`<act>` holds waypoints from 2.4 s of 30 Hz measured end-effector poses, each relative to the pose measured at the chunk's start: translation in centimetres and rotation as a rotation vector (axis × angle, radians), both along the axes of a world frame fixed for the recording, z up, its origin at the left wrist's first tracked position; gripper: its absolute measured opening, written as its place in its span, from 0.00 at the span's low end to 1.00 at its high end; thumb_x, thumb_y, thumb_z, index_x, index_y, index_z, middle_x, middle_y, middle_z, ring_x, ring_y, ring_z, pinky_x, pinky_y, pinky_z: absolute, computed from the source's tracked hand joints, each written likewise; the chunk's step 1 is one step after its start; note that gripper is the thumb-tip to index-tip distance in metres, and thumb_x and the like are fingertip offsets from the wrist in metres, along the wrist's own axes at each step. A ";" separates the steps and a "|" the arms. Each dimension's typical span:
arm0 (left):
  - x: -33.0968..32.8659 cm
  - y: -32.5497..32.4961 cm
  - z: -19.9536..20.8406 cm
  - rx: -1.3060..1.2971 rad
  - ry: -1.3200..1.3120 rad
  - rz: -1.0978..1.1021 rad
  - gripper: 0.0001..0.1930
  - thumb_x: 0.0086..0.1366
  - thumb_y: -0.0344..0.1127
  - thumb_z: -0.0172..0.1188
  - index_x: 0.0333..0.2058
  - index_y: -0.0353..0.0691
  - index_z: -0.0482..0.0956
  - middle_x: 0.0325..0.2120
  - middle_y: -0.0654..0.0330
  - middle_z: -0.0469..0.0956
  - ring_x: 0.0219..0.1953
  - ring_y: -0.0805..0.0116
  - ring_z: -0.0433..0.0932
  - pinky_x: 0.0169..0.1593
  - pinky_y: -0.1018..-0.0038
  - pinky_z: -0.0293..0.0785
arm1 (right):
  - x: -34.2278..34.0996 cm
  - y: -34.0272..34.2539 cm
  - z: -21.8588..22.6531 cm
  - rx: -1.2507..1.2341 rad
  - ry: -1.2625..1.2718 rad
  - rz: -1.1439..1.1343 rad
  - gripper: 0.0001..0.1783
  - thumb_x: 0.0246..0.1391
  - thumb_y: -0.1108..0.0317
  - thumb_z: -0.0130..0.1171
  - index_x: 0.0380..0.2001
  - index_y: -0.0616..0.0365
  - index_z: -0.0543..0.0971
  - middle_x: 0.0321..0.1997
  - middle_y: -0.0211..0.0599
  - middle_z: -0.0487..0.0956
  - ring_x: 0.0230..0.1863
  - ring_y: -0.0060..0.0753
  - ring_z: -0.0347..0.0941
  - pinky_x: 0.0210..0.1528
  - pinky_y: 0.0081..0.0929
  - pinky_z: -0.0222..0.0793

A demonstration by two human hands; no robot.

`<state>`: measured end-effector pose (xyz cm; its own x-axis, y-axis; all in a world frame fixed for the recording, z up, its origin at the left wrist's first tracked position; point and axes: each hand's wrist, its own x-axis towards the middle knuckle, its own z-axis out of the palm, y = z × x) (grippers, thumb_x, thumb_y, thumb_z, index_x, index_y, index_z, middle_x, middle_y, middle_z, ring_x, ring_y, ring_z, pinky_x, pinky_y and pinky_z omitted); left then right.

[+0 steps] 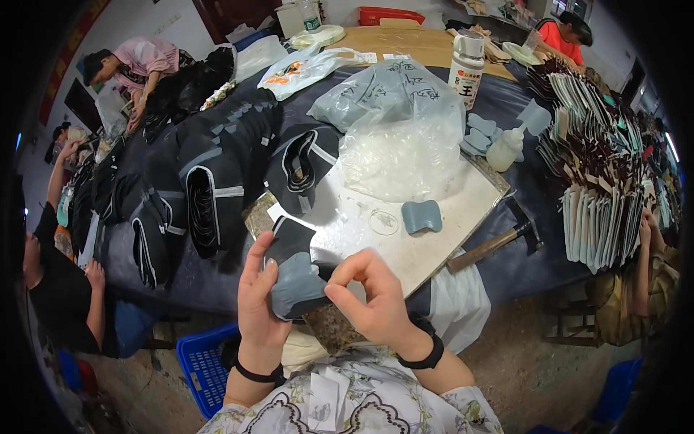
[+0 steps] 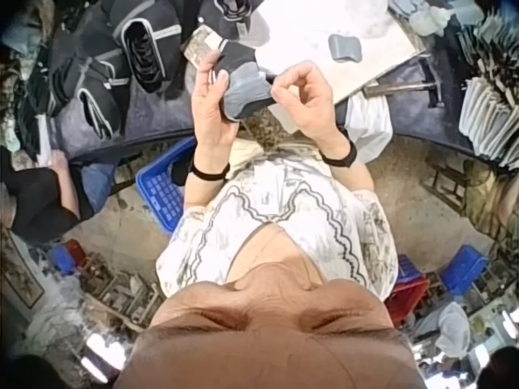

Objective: Attaching a grey reinforcement or decorative component to the heel area of a black boot upper using glue.

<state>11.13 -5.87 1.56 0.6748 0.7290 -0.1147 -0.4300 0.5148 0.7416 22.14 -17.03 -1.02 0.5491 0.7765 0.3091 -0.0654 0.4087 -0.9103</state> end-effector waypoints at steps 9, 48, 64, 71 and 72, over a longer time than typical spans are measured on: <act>0.6 0.4 2.0 0.251 0.140 -0.109 0.27 0.58 0.22 0.51 0.56 0.34 0.54 0.39 0.54 0.73 0.40 0.72 0.75 0.44 0.78 0.71 | 1.2 0.1 1.4 -0.141 0.202 0.350 0.08 0.48 0.75 0.58 0.33 0.64 0.74 0.28 0.25 0.73 0.32 0.14 0.66 0.36 0.14 0.62; -2.1 0.0 -3.5 0.384 -0.022 -0.253 0.17 0.62 0.36 0.51 0.44 0.27 0.71 0.40 0.52 0.75 0.42 0.64 0.75 0.47 0.71 0.69 | -0.2 1.8 0.9 -0.016 0.745 0.293 0.13 0.57 0.64 0.52 0.36 0.65 0.77 0.34 0.30 0.77 0.31 0.14 0.70 0.34 0.16 0.67; -1.2 0.2 -1.3 0.196 0.013 -0.175 0.15 0.65 0.36 0.49 0.43 0.29 0.71 0.35 0.59 0.76 0.37 0.74 0.75 0.41 0.79 0.70 | -0.2 0.5 0.5 -0.127 0.267 0.313 0.12 0.52 0.70 0.57 0.38 0.67 0.75 0.35 0.29 0.75 0.36 0.14 0.67 0.38 0.15 0.65; -0.8 -0.4 -0.6 0.460 0.184 0.029 0.10 0.64 0.32 0.50 0.25 0.34 0.73 0.20 0.71 0.69 0.22 0.87 0.60 0.25 0.87 0.55 | -1.3 0.2 -0.2 -0.069 0.368 0.316 0.13 0.52 0.70 0.58 0.40 0.66 0.76 0.37 0.30 0.77 0.38 0.16 0.68 0.41 0.15 0.65; -0.9 -0.2 -0.6 0.448 0.199 -0.080 0.10 0.63 0.32 0.51 0.25 0.34 0.72 0.19 0.72 0.68 0.22 0.88 0.59 0.25 0.87 0.54 | -1.3 0.1 -0.2 -0.064 0.376 0.297 0.13 0.52 0.70 0.58 0.40 0.66 0.76 0.37 0.30 0.77 0.37 0.16 0.69 0.41 0.16 0.65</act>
<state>10.22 -6.08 1.00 0.7278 0.6826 0.0657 -0.2299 0.1526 0.9612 20.89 -16.91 -1.19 0.3653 0.9276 0.0776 -0.5005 0.2661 -0.8239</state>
